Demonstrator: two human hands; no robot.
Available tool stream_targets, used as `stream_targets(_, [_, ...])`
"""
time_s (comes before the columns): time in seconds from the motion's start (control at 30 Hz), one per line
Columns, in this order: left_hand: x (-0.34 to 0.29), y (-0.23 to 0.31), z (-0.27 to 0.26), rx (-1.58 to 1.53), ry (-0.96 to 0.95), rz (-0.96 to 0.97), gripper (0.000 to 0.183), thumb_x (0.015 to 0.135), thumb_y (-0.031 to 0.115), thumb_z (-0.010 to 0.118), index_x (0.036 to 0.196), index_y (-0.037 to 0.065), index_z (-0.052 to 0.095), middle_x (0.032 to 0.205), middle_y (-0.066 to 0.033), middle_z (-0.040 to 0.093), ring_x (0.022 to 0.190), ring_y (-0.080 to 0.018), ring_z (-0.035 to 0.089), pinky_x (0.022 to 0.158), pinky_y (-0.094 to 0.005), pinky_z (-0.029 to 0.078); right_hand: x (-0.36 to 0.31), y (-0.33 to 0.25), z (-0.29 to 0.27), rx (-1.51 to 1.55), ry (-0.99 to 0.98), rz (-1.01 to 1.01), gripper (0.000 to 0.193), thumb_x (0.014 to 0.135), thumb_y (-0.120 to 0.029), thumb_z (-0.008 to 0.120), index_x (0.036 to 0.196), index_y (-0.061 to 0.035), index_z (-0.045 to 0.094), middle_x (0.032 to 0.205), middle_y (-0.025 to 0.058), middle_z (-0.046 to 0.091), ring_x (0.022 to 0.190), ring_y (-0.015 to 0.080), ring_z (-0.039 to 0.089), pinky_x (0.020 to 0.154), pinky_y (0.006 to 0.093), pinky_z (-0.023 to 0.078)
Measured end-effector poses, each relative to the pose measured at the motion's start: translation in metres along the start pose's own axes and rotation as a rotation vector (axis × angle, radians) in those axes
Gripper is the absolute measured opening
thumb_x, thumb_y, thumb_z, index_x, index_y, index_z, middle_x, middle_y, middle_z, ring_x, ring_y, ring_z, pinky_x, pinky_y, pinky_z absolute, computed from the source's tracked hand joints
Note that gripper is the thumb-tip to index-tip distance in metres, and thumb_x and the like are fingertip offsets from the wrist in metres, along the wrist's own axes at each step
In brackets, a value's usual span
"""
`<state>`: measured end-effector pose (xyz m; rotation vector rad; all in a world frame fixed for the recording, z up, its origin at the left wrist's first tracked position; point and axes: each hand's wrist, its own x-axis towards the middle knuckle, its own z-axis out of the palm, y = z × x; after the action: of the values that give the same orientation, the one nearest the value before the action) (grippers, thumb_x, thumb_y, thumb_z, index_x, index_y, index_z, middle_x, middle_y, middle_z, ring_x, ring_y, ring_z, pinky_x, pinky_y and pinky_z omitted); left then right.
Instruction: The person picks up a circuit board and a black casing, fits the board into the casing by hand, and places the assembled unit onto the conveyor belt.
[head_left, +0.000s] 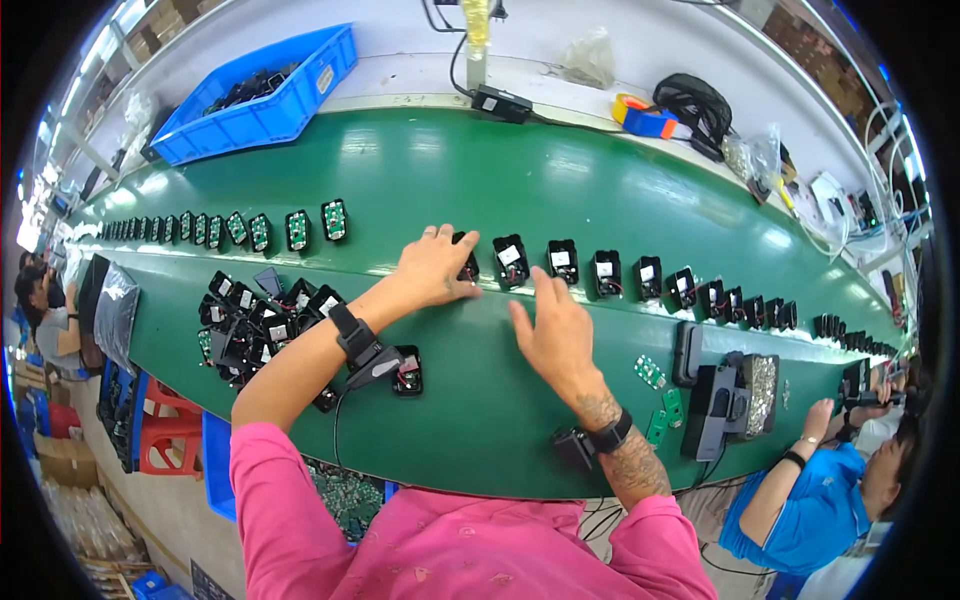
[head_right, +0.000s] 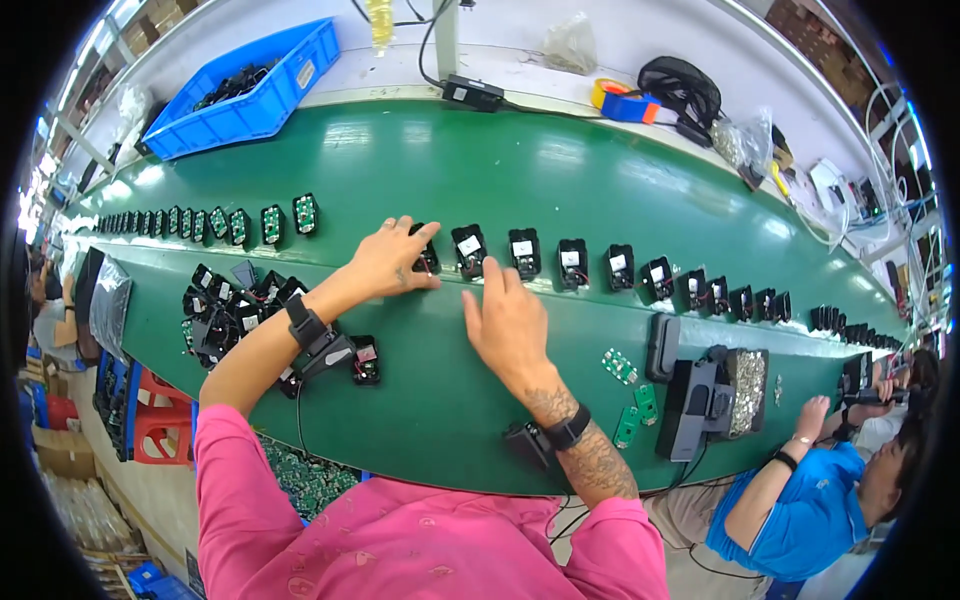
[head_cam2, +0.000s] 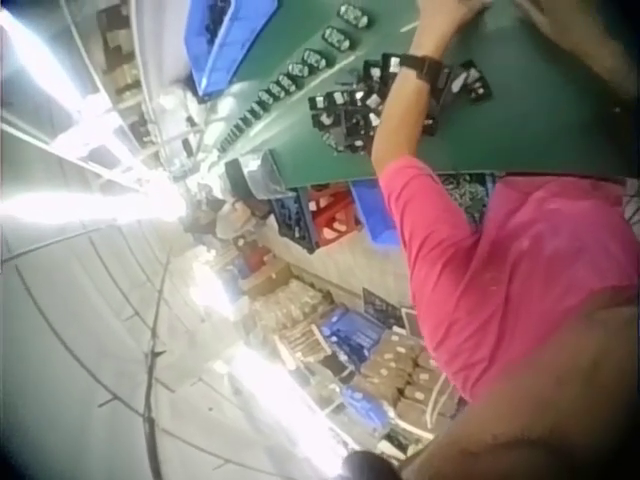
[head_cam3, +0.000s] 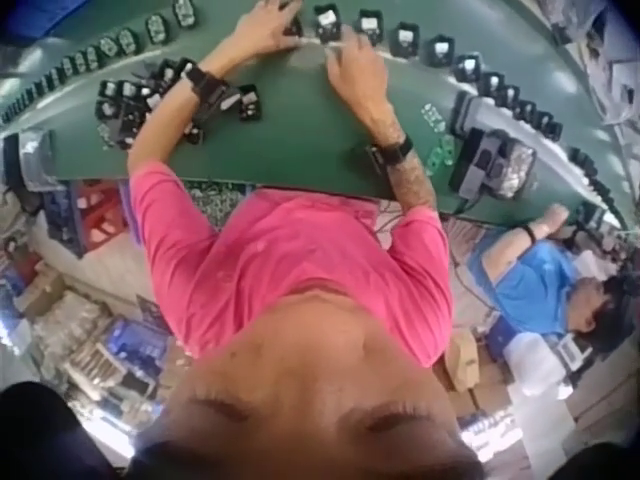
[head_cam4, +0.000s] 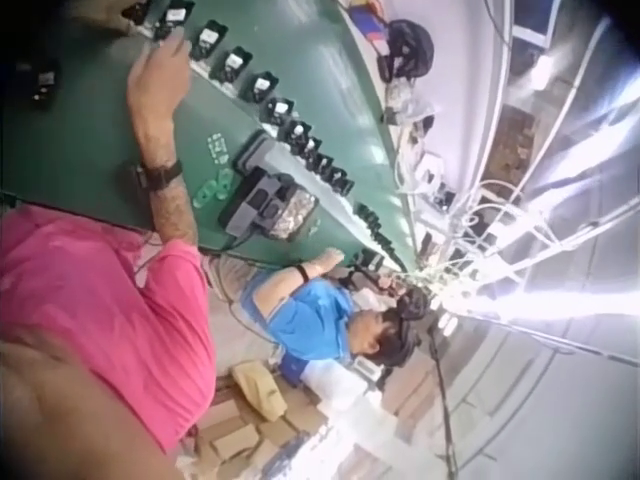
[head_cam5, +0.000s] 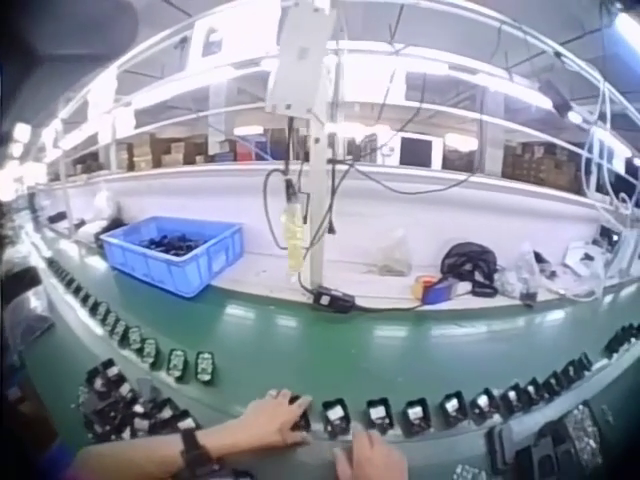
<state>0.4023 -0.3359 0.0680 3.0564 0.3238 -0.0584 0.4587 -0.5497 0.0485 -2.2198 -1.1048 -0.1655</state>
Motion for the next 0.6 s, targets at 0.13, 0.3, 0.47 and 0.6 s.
stream_targets(0.13, [-0.012, -0.012, -0.002, -0.011, 0.133, 0.055, 0.076, 0.077, 0.044, 0.076, 0.135, 0.005, 0.048, 0.105, -0.0186, 0.061, 0.099, -0.0385, 0.061, 0.081, -0.0472, 0.051, -0.006, 0.014, -0.002, 0.054, -0.016, 0.039, 0.045, 0.088, -0.024, 0.069, 0.122, 0.0024, 0.057, 0.101, 0.0192, 0.064, 0.087, 0.0382, 0.066, 0.073, 0.0468, 0.053])
stream_targets(0.3, [-0.077, 0.040, -0.011, -0.020, 0.040, 0.142, 0.071, 0.076, 0.042, 0.076, 0.131, 0.004, 0.049, 0.110, -0.0184, 0.061, 0.102, -0.0370, 0.060, 0.089, -0.0474, 0.047, -0.002, 0.022, 0.015, 0.073, 0.009, 0.079, 0.049, 0.088, -0.025, 0.070, 0.125, 0.0031, 0.053, 0.110, 0.0205, 0.059, 0.088, 0.0399, 0.065, 0.073, 0.0467, 0.054])
stream_targets(0.47, [-0.124, 0.057, 0.016, 0.092, 0.138, 0.216, 0.075, 0.073, 0.039, 0.079, 0.133, 0.003, 0.049, 0.110, -0.0149, 0.062, 0.107, -0.0323, 0.060, 0.097, -0.0448, 0.042, 0.037, -0.003, 0.040, -0.045, 0.037, 0.128, 0.064, 0.086, -0.025, 0.071, 0.130, 0.0113, 0.042, 0.108, 0.0233, 0.057, 0.075, 0.0387, 0.069, 0.060, 0.0413, 0.058])
stream_targets(0.6, [-0.141, 0.043, 0.020, 0.137, 0.134, 0.104, 0.082, 0.069, 0.036, 0.081, 0.137, 0.003, 0.048, 0.114, -0.0164, 0.059, 0.109, -0.0336, 0.057, 0.098, -0.0465, 0.042, 0.049, 0.006, 0.069, -0.187, 0.034, 0.197, 0.058, 0.084, -0.015, 0.067, 0.129, 0.0117, 0.042, 0.100, 0.0231, 0.060, 0.074, 0.0399, 0.069, 0.060, 0.0434, 0.058])
